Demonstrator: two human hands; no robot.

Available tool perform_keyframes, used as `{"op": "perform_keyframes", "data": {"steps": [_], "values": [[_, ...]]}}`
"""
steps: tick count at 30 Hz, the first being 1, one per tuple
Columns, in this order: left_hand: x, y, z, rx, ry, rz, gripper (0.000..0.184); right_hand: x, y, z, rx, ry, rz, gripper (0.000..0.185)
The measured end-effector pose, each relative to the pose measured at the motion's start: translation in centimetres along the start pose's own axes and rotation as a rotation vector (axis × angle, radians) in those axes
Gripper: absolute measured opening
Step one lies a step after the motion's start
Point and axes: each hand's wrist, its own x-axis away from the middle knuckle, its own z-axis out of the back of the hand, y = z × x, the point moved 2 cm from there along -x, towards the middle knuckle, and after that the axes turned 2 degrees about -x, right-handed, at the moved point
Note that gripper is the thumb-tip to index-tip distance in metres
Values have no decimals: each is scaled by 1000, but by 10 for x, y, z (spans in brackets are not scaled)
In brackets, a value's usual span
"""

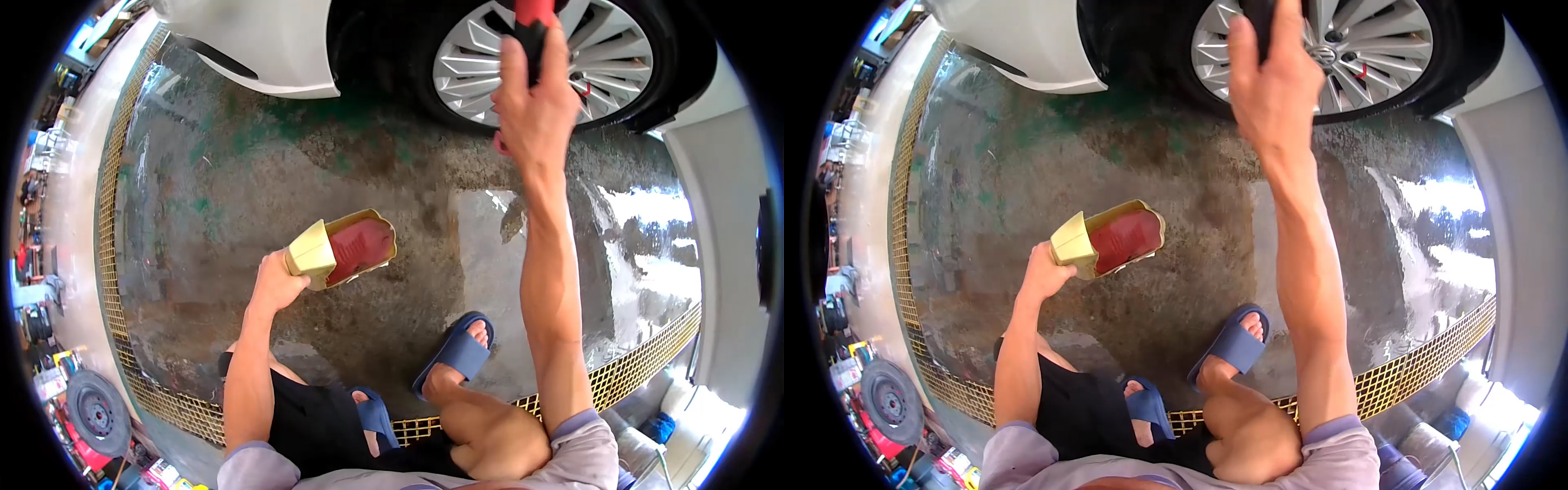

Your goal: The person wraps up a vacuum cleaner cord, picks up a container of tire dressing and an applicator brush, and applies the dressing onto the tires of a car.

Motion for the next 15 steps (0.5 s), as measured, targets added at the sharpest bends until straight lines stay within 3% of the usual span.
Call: {"op": "perform_keyframes", "data": {"steps": [1, 2, 4, 5, 8, 10, 12, 15], "values": [[0, 0, 0, 9, 1, 0, 43, -8, 8, -16, 154, 31, 152, 54], [0, 0, 0, 18, 2, -1, 44, -4, 1, -31, 177, -38, 32, 61], [-1, 2, 1, 22, 7, -2, 45, 15, 22, -62, 392, -53, 294, 66], [-1, 4, 1, 17, 10, -2, 46, 34, 30, -76, 477, -190, 299, 67], [3, 4, 1, 26, 2, 7, 49, 107, 74, -101, 757, -646, 275, 74], [2, 6, 0, 25, 14, 11, 51, 151, 141, -116, 764, -839, 17, 74], [2, 6, 1, -11, 15, 18, 52, 173, 183, -104, 777, -881, -131, 71], [1, 18, 3, -10, 16, 23, 48, 153, 144, -87, 928, -970, 14, 62]]}}
